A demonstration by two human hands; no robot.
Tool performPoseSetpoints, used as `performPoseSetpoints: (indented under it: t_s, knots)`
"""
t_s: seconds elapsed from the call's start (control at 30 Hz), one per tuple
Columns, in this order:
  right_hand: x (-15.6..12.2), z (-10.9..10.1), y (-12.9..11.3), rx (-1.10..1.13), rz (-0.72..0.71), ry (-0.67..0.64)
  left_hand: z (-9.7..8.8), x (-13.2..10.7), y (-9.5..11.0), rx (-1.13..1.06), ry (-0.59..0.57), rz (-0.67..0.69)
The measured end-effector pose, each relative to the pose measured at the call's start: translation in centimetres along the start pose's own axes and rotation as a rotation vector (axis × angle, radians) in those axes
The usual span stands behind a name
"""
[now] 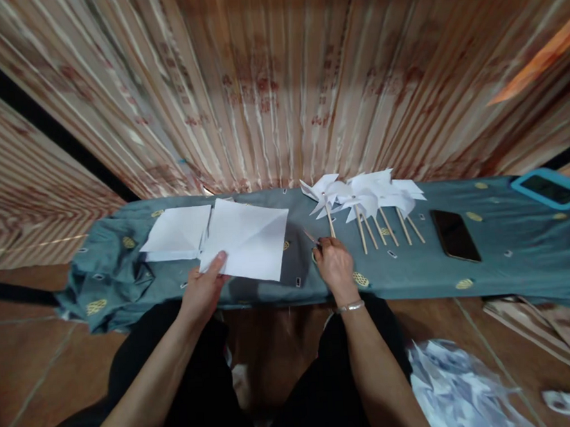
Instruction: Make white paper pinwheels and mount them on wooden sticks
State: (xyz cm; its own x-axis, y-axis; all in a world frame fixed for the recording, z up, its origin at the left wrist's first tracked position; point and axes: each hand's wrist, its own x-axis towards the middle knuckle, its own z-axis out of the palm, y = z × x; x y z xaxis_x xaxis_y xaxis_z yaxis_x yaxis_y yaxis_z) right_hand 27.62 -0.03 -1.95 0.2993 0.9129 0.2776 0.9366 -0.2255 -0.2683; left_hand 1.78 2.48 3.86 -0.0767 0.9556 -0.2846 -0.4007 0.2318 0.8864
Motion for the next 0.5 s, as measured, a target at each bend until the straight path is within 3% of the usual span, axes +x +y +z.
performPoseSetpoints:
  t_s: [0.17, 0.3, 0.4, 0.5]
  knots:
    - [-0.6, 0.0, 0.2, -0.074, 0.024, -0.035, 2.8, 2.5, 1.5, -0.016, -0.059, 0.118]
    - [-0.3, 0.1, 0.7, -0.034, 0.044, -0.064, 3.2, 3.4, 1.1, -0.044, -0.072, 0.122]
    - [0.0, 0.0, 1.0, 0.24, 0.15, -0.095, 2.5, 3.8, 0.7, -0.068, -0.014, 0.118]
    - [0.2, -0.4, 1.0, 0.748, 0.324, -0.189, 1.8, 4.4, 1.1, -0.088, 0.013, 0.138]
